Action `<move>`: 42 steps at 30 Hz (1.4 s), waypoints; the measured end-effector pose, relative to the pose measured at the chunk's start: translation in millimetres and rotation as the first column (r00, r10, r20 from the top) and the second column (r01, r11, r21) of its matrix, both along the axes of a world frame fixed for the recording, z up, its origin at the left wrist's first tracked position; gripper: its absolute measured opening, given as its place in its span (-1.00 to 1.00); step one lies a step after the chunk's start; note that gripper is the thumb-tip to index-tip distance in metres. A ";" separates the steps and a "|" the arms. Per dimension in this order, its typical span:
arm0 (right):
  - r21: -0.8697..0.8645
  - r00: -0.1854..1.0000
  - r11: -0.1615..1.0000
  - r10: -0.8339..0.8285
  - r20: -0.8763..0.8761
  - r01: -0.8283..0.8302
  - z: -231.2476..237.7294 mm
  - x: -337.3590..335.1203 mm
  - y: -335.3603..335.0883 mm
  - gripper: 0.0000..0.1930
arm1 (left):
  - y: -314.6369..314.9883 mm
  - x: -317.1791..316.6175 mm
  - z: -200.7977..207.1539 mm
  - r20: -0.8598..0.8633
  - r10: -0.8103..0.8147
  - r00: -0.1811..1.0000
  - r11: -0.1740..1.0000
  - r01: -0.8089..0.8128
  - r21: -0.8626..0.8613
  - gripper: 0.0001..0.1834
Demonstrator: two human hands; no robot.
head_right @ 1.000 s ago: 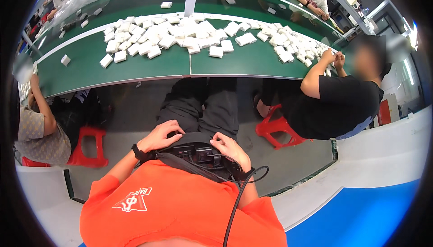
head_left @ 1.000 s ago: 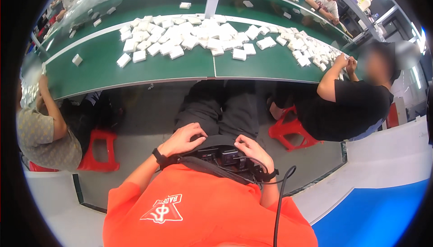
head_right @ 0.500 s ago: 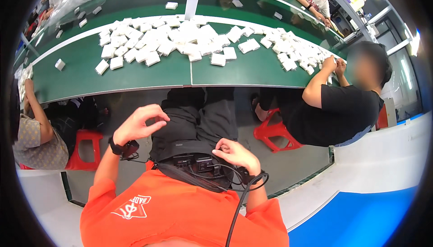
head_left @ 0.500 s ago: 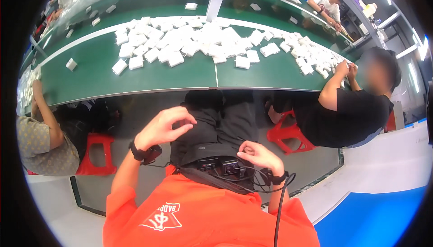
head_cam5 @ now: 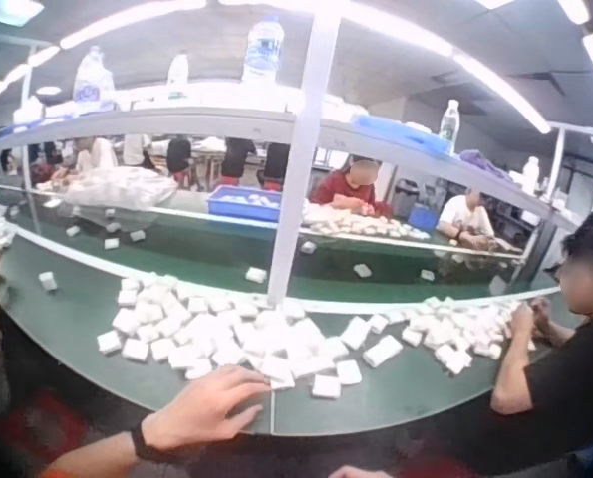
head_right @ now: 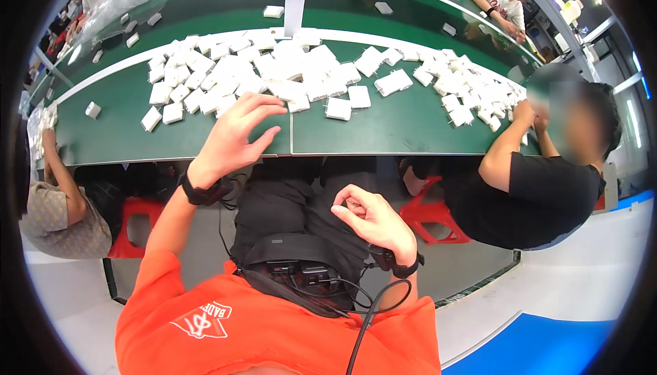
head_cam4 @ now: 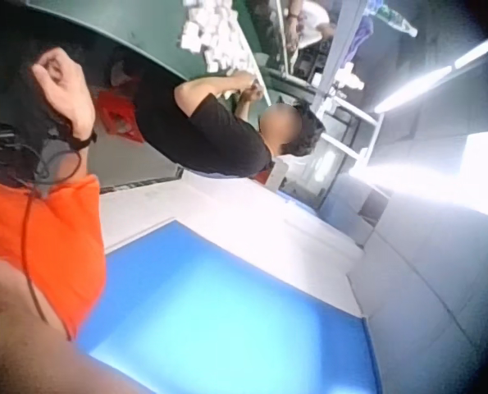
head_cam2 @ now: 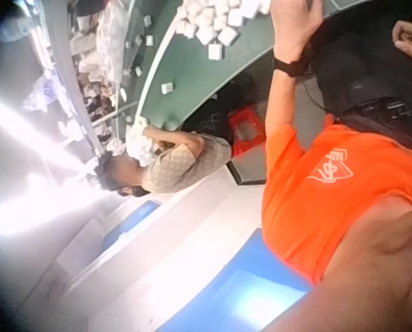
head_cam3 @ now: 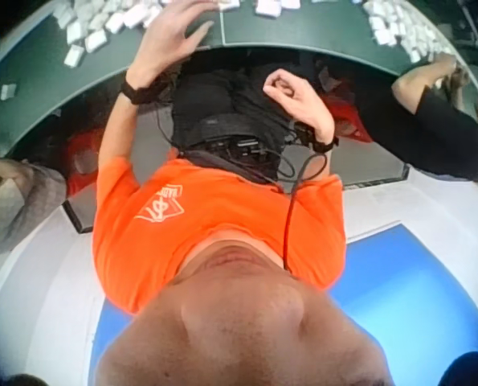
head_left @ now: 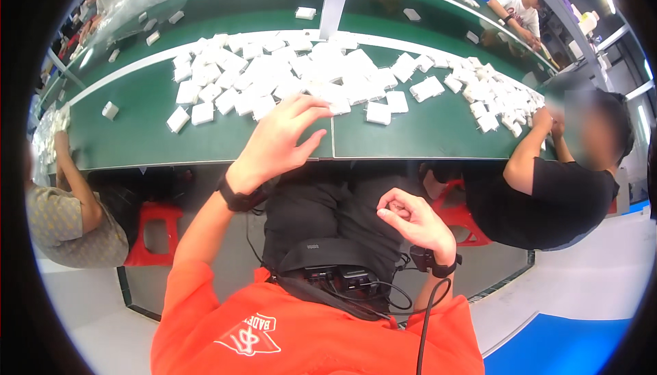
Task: Assembling small white plastic housings for electronic or mechanical devices on a factory line.
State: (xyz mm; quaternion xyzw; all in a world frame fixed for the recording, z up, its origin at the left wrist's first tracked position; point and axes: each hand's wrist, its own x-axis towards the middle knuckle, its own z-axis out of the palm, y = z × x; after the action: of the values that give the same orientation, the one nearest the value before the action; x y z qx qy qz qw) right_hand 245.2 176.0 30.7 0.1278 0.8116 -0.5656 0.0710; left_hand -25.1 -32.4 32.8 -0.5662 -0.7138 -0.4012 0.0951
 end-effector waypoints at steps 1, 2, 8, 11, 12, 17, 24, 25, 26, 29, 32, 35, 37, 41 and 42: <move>-0.011 1.000 1.000 0.002 -0.006 -0.002 -2.9 -3.0 -2.0 -0.85 | 5.6 -6.4 -3.3 -0.101 -0.016 0.995 0.998 0.009 -0.069 -0.54; -0.030 1.000 1.000 0.006 0.026 -0.005 -5.5 -4.8 -4.1 -0.85 | 11.4 -9.3 -6.9 -0.106 -0.016 0.994 0.997 0.007 -0.080 -0.54; -0.116 0.998 0.992 0.051 0.047 -0.045 -17.3 -3.7 -0.7 -0.82 | 39.0 -21.8 -14.3 -0.234 0.024 0.972 0.976 -0.073 -0.204 -0.31; -0.017 0.996 0.999 0.036 0.088 -0.034 -16.1 -1.6 -3.1 -0.82 | 46.6 -21.4 -14.6 -0.202 0.039 0.979 0.975 -0.082 -0.205 -0.33; -0.052 0.996 0.998 0.036 0.081 -0.032 -17.2 -0.8 -4.0 -0.82 | 47.6 -23.3 -15.8 -0.201 0.039 0.979 0.975 -0.081 -0.206 -0.33; -0.129 0.993 0.987 0.102 0.051 -0.095 -25.5 -2.0 -7.6 -0.82 | 47.5 -30.8 -22.9 -0.180 0.049 0.982 0.985 -0.078 -0.156 -0.44; -0.121 0.994 0.988 0.099 0.054 -0.092 -20.1 -19.0 -13.4 -0.81 | 42.2 -29.8 -17.6 -0.053 0.063 0.997 0.979 -0.073 -0.193 -0.44; -0.095 0.992 0.990 0.113 0.062 -0.106 -19.9 -21.9 -13.4 -0.81 | 40.1 -28.7 -18.0 -0.022 0.065 0.998 0.985 -0.068 -0.157 -0.42; -0.099 0.991 0.989 0.114 0.070 -0.107 -22.3 -24.5 -12.8 -0.81 | 37.7 -27.1 -18.1 0.009 0.067 0.998 0.990 -0.065 -0.122 -0.39; -0.086 0.992 0.992 0.097 0.084 -0.090 -26.7 -29.9 -14.0 -0.84 | 31.4 -9.3 -13.4 0.276 -0.010 0.961 0.999 0.020 -0.031 -0.36; -0.184 0.997 0.981 0.068 0.018 -0.064 -28.3 -34.0 -12.8 -0.87 | 22.3 5.0 -23.3 0.493 -0.131 0.860 0.990 0.136 0.026 -0.36; -0.162 0.997 0.985 -0.063 -0.043 0.055 -26.1 -42.0 -7.5 -0.91 | 18.7 6.4 -39.3 0.561 -0.148 0.814 0.988 0.142 0.054 -0.38; -0.117 0.981 0.987 -0.127 -0.150 0.110 -17.5 -55.5 -0.6 -0.92 | 19.7 6.0 -43.7 0.593 -0.150 0.791 0.988 0.143 0.058 -0.40; 0.087 0.938 0.984 -0.120 -0.326 0.156 0.6 -91.7 12.8 -0.91 | 22.3 8.1 -40.9 0.629 -0.124 0.767 0.991 0.130 0.037 -0.46; 0.126 0.935 0.980 -0.107 -0.338 0.157 3.5 -102.0 13.0 -0.89 | 22.3 8.5 -41.5 0.602 -0.111 0.791 0.993 0.117 0.030 -0.48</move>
State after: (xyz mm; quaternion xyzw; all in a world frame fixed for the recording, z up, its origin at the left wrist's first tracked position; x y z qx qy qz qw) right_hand 143.2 189.0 34.2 0.0908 0.8420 -0.5195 -0.1137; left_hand -16.6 -10.2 -8.6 -0.4516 -0.6732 -0.5622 -0.1636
